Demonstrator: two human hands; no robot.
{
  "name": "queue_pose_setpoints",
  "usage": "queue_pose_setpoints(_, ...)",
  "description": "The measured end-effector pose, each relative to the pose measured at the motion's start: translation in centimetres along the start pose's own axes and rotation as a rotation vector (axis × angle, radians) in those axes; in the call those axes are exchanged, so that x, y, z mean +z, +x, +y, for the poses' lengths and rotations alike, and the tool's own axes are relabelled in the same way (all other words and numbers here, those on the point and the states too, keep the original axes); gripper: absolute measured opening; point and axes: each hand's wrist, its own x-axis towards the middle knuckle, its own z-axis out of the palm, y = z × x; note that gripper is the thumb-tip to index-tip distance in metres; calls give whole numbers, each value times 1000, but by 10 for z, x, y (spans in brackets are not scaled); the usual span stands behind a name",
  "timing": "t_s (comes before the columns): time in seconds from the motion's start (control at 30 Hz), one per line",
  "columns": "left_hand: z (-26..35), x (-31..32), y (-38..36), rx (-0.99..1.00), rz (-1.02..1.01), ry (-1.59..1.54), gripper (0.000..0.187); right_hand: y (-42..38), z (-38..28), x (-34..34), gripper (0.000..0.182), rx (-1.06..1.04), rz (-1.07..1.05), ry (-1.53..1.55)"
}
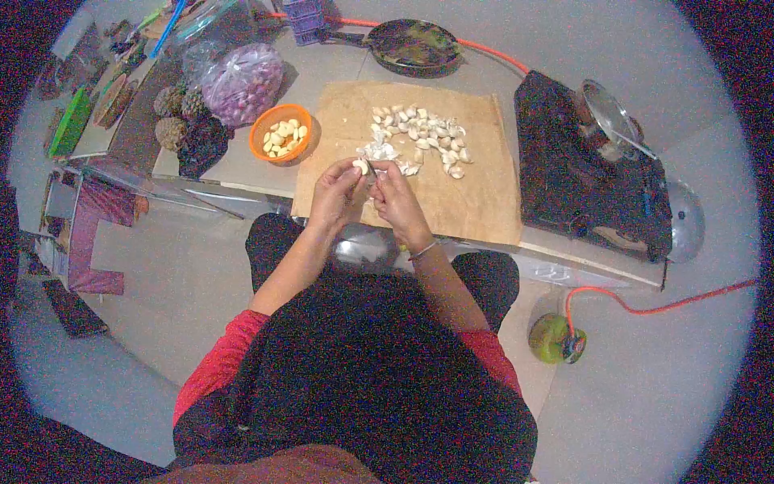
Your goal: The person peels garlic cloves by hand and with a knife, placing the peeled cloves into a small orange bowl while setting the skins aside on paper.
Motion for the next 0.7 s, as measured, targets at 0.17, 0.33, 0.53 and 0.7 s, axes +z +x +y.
queue_pose_setpoints(0.17,-5,-4,3,56,-9,3,24,-7,-12,3,25,46,-85,0)
queue_pose_setpoints(0.33,-1,0,0,52,-3,-39,23,-10,-13,3,27,55,-91,11)
queue_pose_setpoints(0.53,0,-2,0,11,-8,-68,23,-9,-11,-2,30,71,-94,67)
queue_pose_setpoints(0.7,0,-3,2,35,-1,-73,23,-13,-17,4,35,25,-150,-100)
